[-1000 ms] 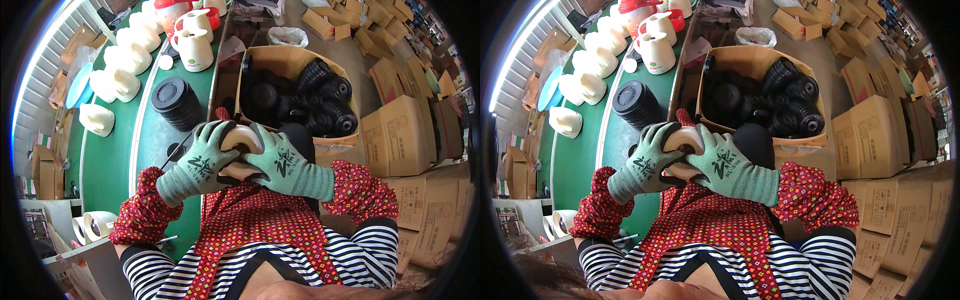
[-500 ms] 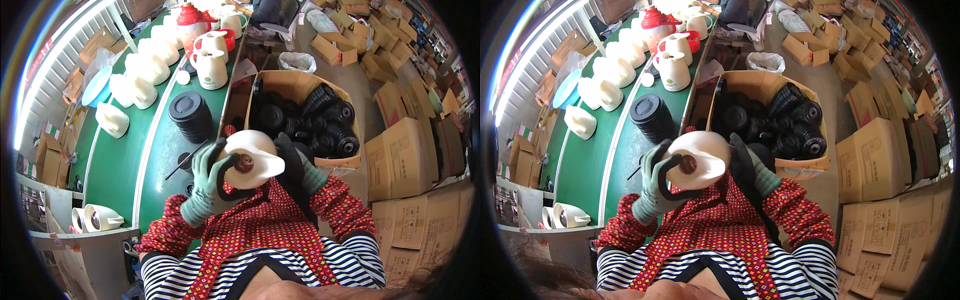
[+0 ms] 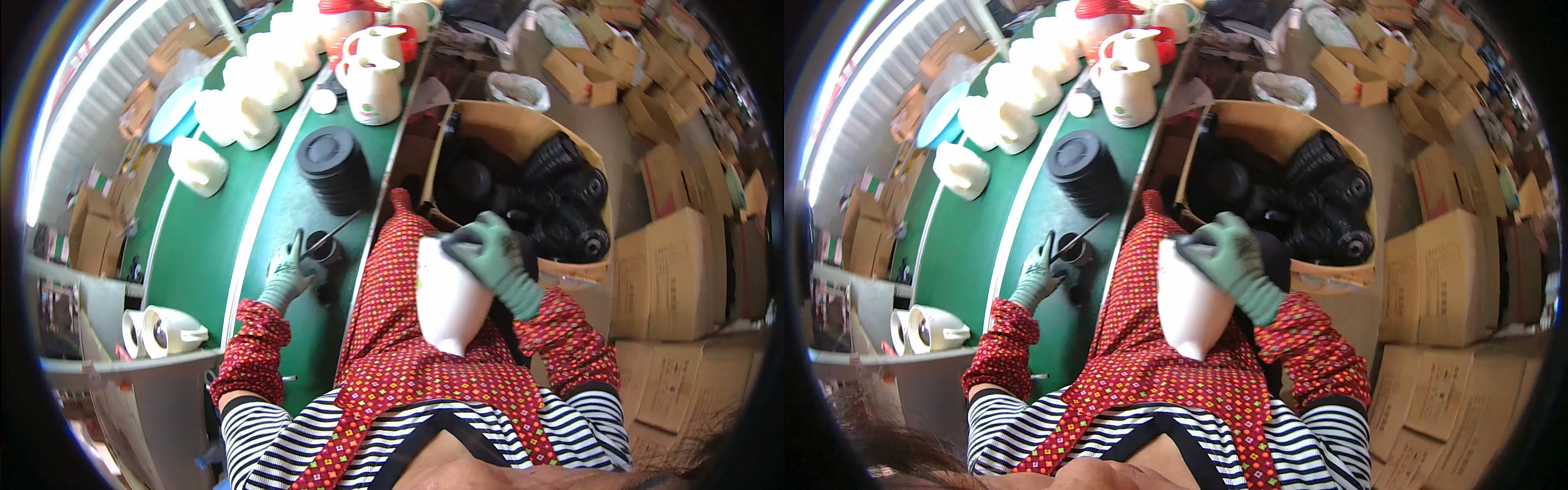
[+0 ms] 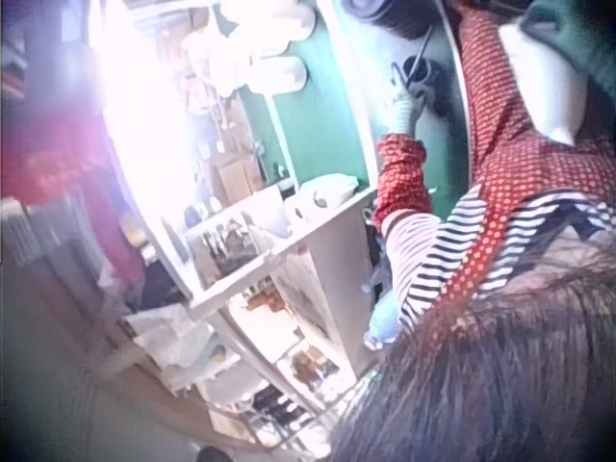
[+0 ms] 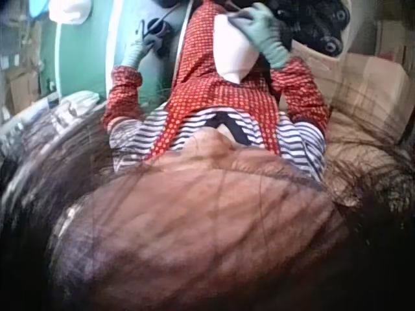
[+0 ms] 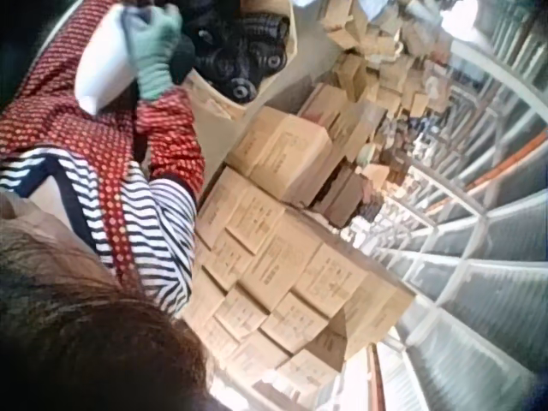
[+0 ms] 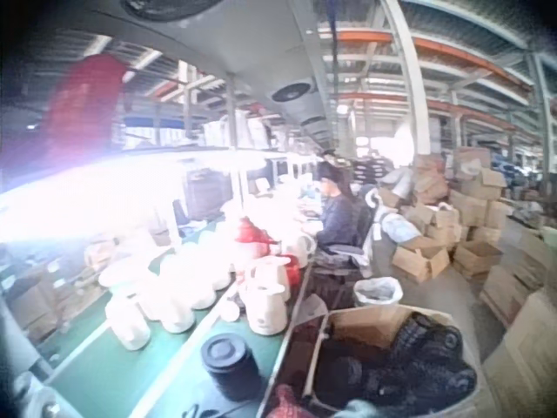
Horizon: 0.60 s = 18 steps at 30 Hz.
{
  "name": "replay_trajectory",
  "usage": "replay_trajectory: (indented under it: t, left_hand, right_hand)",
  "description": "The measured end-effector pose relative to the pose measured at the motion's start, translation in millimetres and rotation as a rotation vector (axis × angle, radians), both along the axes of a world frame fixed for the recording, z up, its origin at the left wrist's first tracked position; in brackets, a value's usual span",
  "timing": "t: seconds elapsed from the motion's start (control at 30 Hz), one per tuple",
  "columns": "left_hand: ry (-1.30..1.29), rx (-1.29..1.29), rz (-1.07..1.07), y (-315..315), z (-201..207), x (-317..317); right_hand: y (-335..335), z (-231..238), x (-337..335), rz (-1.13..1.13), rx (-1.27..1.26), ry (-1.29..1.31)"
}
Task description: The person assembles white plastic pitchers by inserting black lids and internal components. They pick each pitcher from a conveyor belt, insert the parts, and place the finished unit back on the belt.
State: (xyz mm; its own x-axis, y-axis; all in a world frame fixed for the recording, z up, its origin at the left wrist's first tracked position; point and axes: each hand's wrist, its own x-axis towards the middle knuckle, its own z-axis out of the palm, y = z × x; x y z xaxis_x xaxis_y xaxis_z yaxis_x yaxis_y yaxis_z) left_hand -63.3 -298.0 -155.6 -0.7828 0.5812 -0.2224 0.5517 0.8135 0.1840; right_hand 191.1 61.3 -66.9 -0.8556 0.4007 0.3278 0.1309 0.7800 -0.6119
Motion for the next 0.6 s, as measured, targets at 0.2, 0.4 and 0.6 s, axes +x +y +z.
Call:
replay_trajectory:
  t: [0.2, 0.4, 0.6]
  left_hand:
    - [-0.417, 0.396, 0.146, -19.8, -15.4, -4.5]
    - [-0.752, 0.717, 0.301, 65.0, 93.2, 45.0]
    - [-0.879, 0.724, 0.118, 140.6, 172.3, 60.2]
  right_hand:
    - [-25.4, 27.7, 7.0, 0.111, 0.14, -0.156]
    - [32.0, 35.7, -2.4, 0.412, -0.275, 0.015]
    - [65.2, 69.6, -72.6, 0.445, 0.2, 0.285]
